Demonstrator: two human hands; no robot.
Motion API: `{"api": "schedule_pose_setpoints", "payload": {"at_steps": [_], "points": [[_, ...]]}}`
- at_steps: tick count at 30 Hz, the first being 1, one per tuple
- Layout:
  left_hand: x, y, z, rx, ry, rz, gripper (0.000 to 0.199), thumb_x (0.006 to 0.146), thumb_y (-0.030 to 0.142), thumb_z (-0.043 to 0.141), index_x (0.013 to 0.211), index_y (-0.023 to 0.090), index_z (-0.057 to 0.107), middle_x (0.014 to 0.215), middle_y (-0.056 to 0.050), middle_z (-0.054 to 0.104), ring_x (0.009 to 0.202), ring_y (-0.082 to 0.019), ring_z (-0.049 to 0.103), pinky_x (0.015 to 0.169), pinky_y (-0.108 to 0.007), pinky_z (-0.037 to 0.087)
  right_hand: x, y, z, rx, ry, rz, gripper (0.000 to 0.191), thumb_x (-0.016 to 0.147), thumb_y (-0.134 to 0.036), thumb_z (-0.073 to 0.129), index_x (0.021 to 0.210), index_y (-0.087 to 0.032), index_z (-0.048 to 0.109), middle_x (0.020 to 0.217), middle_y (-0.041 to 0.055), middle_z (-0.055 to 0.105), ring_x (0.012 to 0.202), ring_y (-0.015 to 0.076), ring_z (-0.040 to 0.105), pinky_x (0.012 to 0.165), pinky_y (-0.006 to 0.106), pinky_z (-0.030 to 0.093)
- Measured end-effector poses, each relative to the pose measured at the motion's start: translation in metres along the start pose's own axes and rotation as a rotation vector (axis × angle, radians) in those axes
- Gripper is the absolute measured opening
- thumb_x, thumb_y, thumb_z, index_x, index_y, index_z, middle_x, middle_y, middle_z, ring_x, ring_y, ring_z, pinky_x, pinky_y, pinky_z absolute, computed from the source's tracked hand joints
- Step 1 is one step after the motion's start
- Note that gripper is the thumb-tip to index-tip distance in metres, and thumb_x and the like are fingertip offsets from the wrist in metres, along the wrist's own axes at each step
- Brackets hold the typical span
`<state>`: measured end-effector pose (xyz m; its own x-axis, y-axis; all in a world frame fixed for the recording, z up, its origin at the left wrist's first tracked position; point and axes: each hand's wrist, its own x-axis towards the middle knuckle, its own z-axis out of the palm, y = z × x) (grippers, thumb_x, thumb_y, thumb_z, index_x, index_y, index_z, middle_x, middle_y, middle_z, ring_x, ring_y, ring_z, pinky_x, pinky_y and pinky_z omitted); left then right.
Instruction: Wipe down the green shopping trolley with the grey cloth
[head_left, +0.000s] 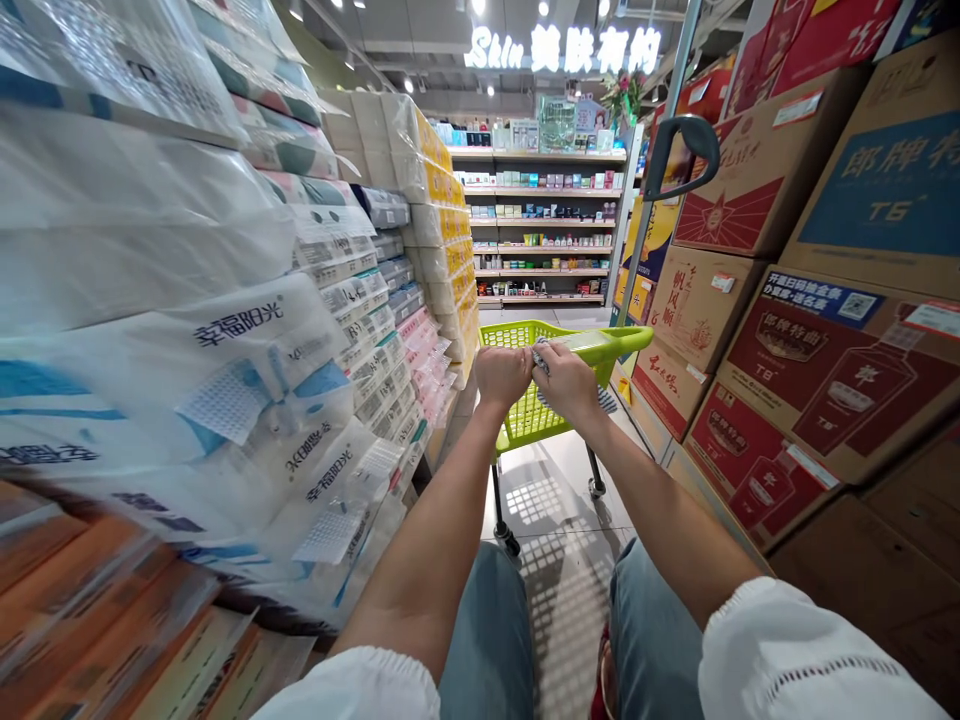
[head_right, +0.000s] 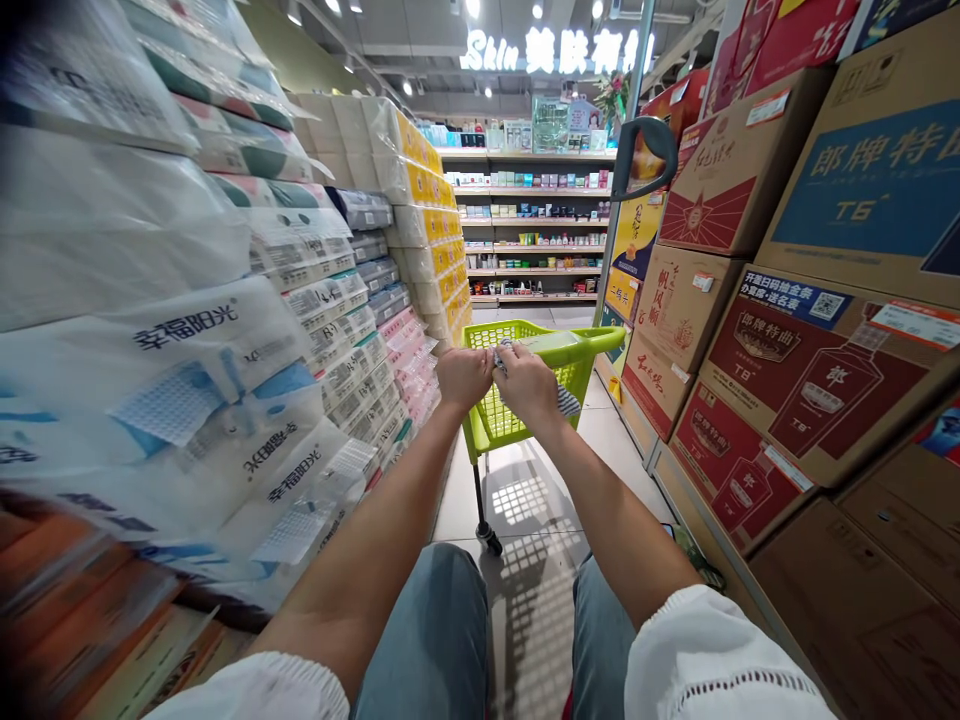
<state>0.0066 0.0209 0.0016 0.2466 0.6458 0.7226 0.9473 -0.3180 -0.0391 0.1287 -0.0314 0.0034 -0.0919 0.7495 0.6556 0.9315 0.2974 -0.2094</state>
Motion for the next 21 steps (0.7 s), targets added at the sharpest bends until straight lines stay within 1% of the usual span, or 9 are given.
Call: {"api": "schedule_pose_setpoints", "payload": {"at_steps": [1,3,7,9,11,14,16,18,21], "points": [[-0.001,-0.003,-0.001,0.003,0.005,0.006,0.059,0.096,0.035,0.021,0.067,0.014,0.069,0.068,-0.012,0.068,0.063,-0.020,0.061,0.069,-0.034,0.032,0.000,-0.001,-0.001,-0.007,-0.006,-0.010,0.042,0.093,-0.037,0.037,0.131,-0.031,0.051,0.132,0.0012,0.055,0.108,0.0225,0.056,0.086,0.033,0.048],[-0.002,-0.008,-0.002,0.000,0.016,0.012,0.059,0.096,0.036,0.022,0.066,0.015,0.068,0.066,-0.011,0.068,0.062,-0.019,0.060,0.068,-0.034,0.031,0.001,0.004,-0.005,-0.018,-0.030,0.008,0.041,0.093,-0.039,0.036,0.131,-0.032,0.051,0.132,0.0009,0.055,0.107,0.0227,0.056,0.084,0.033,0.048],[-0.003,-0.012,-0.003,-0.009,0.033,0.004,0.059,0.096,0.036,0.024,0.063,0.016,0.068,0.065,-0.009,0.068,0.062,-0.019,0.059,0.070,-0.034,0.032,0.006,0.024,-0.015,-0.040,-0.022,0.180,0.044,0.094,-0.038,0.031,0.133,-0.028,0.050,0.132,0.0040,0.055,0.104,0.0234,0.057,0.083,0.035,0.048],[-0.002,-0.011,-0.002,-0.007,0.031,-0.007,0.058,0.095,0.036,0.024,0.063,0.016,0.068,0.065,-0.010,0.068,0.063,-0.019,0.060,0.070,-0.035,0.032,0.008,0.024,-0.015,-0.051,-0.011,0.227,0.045,0.094,-0.037,0.030,0.133,-0.026,0.049,0.132,0.0052,0.055,0.106,0.0239,0.057,0.084,0.035,0.047],[-0.001,-0.008,-0.001,-0.003,0.019,-0.020,0.057,0.095,0.035,0.024,0.064,0.015,0.068,0.066,-0.010,0.068,0.063,-0.020,0.060,0.071,-0.035,0.033,0.007,0.015,-0.012,-0.051,-0.026,0.192,0.045,0.095,-0.038,0.030,0.133,-0.026,0.050,0.132,0.0052,0.056,0.105,0.0231,0.057,0.084,0.035,0.048],[-0.001,-0.008,-0.003,0.009,-0.006,-0.008,0.056,0.095,0.033,0.024,0.067,0.015,0.069,0.069,-0.011,0.069,0.066,-0.020,0.061,0.072,-0.035,0.033,0.005,-0.006,-0.004,-0.035,-0.052,0.077,0.043,0.095,-0.040,0.029,0.129,-0.029,0.053,0.130,0.0040,0.056,0.104,0.0221,0.058,0.084,0.033,0.048],[-0.002,-0.010,-0.005,0.012,-0.021,0.001,0.057,0.095,0.032,0.022,0.069,0.015,0.069,0.071,-0.012,0.069,0.069,-0.020,0.061,0.073,-0.035,0.033,0.005,-0.013,-0.002,-0.023,-0.059,0.026,0.042,0.095,-0.041,0.031,0.129,-0.030,0.053,0.130,0.0032,0.057,0.105,0.0223,0.057,0.083,0.033,0.048],[-0.002,-0.014,-0.007,0.005,-0.037,-0.003,0.058,0.096,0.035,0.022,0.070,0.015,0.069,0.073,-0.012,0.069,0.071,-0.021,0.062,0.074,-0.035,0.034,0.006,-0.010,-0.004,-0.013,-0.067,0.004,0.042,0.094,-0.041,0.033,0.131,-0.031,0.051,0.130,0.0026,0.057,0.105,0.0223,0.058,0.082,0.034,0.048],[-0.003,-0.022,-0.008,-0.009,-0.058,-0.013,0.058,0.096,0.038,0.023,0.070,0.016,0.070,0.074,-0.011,0.070,0.071,-0.020,0.063,0.073,-0.034,0.035,0.012,0.009,-0.010,-0.011,-0.066,0.054,0.042,0.094,-0.039,0.034,0.131,-0.031,0.051,0.128,0.0026,0.058,0.102,0.0223,0.059,0.081,0.034,0.048]]}}
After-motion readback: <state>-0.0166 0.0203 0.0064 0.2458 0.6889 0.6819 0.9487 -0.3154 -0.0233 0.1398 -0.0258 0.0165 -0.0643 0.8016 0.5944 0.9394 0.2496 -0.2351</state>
